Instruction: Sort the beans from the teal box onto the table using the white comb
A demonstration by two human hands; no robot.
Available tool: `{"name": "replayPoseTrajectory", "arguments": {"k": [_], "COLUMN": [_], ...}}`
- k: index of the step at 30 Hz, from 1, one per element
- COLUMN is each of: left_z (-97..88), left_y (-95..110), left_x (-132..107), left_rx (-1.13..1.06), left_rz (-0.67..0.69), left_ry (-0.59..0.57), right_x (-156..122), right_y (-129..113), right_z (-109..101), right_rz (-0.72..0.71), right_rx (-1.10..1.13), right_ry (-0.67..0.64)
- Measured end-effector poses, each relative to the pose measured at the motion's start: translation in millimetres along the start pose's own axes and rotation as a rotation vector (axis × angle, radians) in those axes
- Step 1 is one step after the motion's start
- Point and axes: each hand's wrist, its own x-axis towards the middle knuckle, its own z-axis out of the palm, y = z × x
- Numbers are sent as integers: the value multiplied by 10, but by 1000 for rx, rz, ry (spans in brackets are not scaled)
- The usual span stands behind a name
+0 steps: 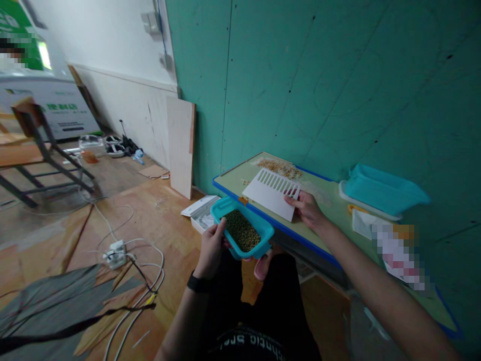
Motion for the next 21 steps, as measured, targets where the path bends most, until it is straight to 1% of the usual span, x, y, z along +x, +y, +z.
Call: {"name": "replayPoseTrajectory", "arguments": {"k": [12,21], "left_z": [4,5], "left_y": [7,4], "left_x": [-16,-10], "left_rx": [13,-8], "left_rz": [18,5], "left_ry": [-1,0], "right_x": [8,-46], "right_y": [6,-28], "right_z": [14,43], "right_rz": [-28,8], "right_rx": [-44,-46], "right_ry": [-41,-67]}}
